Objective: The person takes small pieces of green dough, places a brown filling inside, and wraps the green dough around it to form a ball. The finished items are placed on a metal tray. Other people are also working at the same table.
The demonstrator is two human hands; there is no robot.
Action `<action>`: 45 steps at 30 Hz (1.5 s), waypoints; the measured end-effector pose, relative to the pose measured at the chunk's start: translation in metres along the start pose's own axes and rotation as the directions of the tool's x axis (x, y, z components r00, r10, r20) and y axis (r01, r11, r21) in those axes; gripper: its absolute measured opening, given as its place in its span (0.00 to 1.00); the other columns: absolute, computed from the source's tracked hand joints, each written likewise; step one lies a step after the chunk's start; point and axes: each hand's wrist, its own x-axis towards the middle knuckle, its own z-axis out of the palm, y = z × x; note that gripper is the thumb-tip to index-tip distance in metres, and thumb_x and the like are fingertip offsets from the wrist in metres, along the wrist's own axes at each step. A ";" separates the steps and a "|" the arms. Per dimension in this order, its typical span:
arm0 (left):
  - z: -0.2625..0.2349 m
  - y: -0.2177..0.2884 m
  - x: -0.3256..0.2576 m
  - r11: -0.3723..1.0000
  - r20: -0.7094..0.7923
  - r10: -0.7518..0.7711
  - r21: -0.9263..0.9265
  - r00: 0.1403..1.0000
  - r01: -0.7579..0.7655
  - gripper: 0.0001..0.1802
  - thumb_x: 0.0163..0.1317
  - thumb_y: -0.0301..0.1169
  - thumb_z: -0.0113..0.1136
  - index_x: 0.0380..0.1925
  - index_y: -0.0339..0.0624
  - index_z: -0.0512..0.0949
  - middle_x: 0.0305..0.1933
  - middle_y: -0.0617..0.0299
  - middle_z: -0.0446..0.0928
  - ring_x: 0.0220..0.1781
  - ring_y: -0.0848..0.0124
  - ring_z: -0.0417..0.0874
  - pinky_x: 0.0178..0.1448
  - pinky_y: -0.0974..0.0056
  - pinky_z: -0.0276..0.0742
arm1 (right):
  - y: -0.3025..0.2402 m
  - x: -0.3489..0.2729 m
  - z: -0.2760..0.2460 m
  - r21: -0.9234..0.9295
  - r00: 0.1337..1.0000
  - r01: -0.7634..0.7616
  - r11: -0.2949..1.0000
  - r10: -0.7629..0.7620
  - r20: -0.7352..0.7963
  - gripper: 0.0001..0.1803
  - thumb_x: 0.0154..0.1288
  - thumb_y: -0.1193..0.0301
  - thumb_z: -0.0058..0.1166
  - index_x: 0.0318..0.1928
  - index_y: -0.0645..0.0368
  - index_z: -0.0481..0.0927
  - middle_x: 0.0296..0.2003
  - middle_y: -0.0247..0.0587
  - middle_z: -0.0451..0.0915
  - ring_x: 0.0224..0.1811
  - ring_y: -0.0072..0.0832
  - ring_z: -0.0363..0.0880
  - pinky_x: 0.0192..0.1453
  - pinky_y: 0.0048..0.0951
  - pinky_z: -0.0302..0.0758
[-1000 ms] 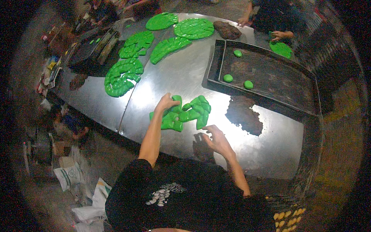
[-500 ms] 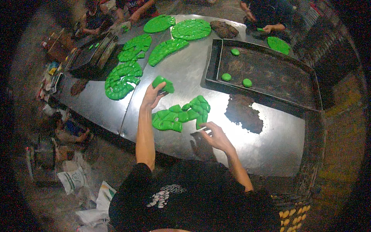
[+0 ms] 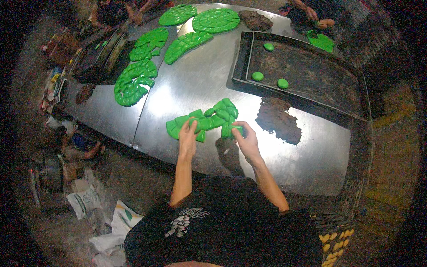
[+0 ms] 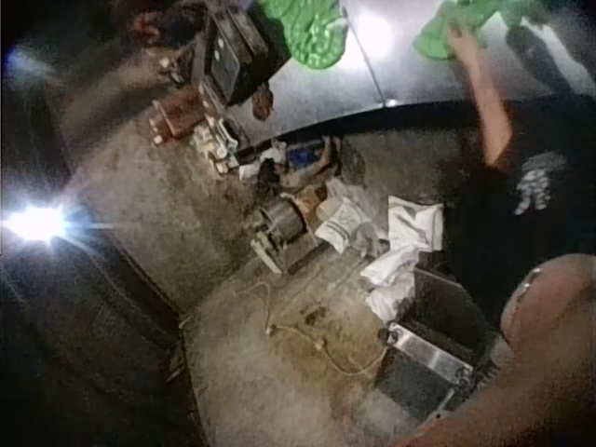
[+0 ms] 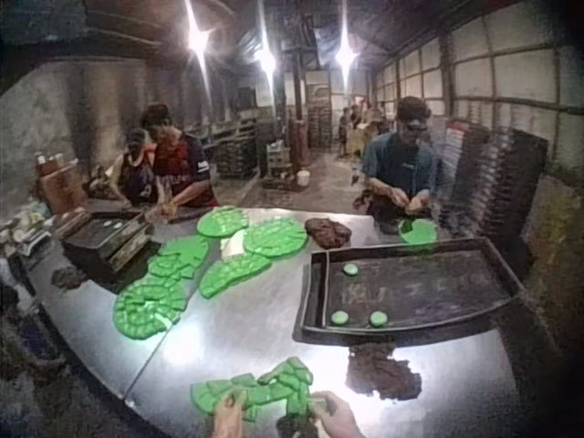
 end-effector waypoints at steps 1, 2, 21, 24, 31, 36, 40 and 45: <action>0.000 0.004 0.002 0.999 0.022 0.008 -0.035 1.000 -0.007 0.22 0.74 0.35 0.56 0.62 0.33 0.71 0.58 0.53 0.77 0.59 0.68 0.78 0.62 0.63 0.75 | -0.004 0.001 -0.001 0.086 0.999 0.023 0.996 -0.027 0.038 0.20 0.70 0.65 0.60 0.59 0.59 0.77 0.47 0.36 0.79 0.46 0.23 0.77 0.47 0.26 0.78; 0.001 0.006 0.001 0.997 0.044 0.012 -0.071 0.999 -0.009 0.22 0.74 0.35 0.56 0.62 0.33 0.71 0.58 0.54 0.77 0.59 0.68 0.78 0.62 0.63 0.75 | -0.008 0.000 -0.001 0.171 0.996 0.039 0.985 -0.052 0.071 0.22 0.70 0.65 0.60 0.61 0.59 0.76 0.49 0.36 0.78 0.48 0.24 0.77 0.49 0.26 0.79; 0.067 -0.052 -0.038 0.958 0.573 -0.250 0.263 0.780 0.114 0.17 0.72 0.39 0.61 0.48 0.34 0.80 0.41 0.66 0.81 0.41 0.79 0.77 0.46 0.71 0.73 | 0.007 -0.068 -0.125 -0.490 0.909 -0.180 0.853 -0.047 -0.415 0.20 0.68 0.65 0.61 0.56 0.62 0.81 0.53 0.50 0.82 0.54 0.38 0.81 0.54 0.41 0.80; 0.069 -0.040 -0.033 0.954 0.542 -0.278 0.255 0.793 0.160 0.19 0.71 0.41 0.63 0.48 0.34 0.80 0.41 0.67 0.81 0.41 0.80 0.77 0.47 0.72 0.73 | 0.047 -0.075 -0.191 -0.865 0.733 -0.214 0.454 -0.510 -0.450 0.22 0.64 0.67 0.64 0.56 0.63 0.80 0.53 0.54 0.79 0.53 0.43 0.78 0.53 0.41 0.80; 0.068 -0.049 -0.029 0.970 0.524 -0.210 0.215 0.826 0.110 0.19 0.72 0.38 0.60 0.52 0.32 0.79 0.46 0.63 0.82 0.48 0.76 0.80 0.54 0.68 0.75 | 0.056 -0.056 -0.185 -0.758 0.660 -0.202 0.620 -0.485 -0.574 0.22 0.61 0.70 0.67 0.54 0.67 0.81 0.49 0.54 0.79 0.48 0.44 0.79 0.50 0.41 0.80; 0.064 -0.044 -0.038 0.969 0.505 -0.247 0.123 0.827 0.214 0.21 0.72 0.38 0.60 0.55 0.33 0.78 0.49 0.63 0.81 0.51 0.75 0.79 0.57 0.68 0.73 | 0.076 -0.045 -0.199 -0.818 0.594 -0.226 0.530 -0.590 -0.546 0.18 0.61 0.70 0.66 0.48 0.68 0.83 0.41 0.54 0.83 0.44 0.42 0.83 0.46 0.44 0.80; 0.060 -0.050 -0.036 0.967 0.413 -0.245 0.045 0.877 0.249 0.20 0.72 0.37 0.61 0.54 0.29 0.77 0.47 0.63 0.81 0.46 0.78 0.79 0.50 0.73 0.73 | 0.058 -0.056 -0.214 -0.378 0.572 -0.289 0.879 -0.158 -0.805 0.14 0.69 0.70 0.61 0.51 0.66 0.84 0.41 0.43 0.84 0.41 0.31 0.83 0.47 0.33 0.80; 0.077 -0.041 -0.044 0.950 0.389 -0.286 -0.007 0.876 0.313 0.23 0.73 0.39 0.60 0.54 0.27 0.76 0.49 0.59 0.81 0.49 0.73 0.81 0.51 0.72 0.75 | 0.038 -0.086 -0.216 0.265 0.783 0.124 0.956 0.069 -0.618 0.20 0.72 0.72 0.57 0.58 0.72 0.76 0.50 0.45 0.80 0.52 0.31 0.80 0.58 0.31 0.78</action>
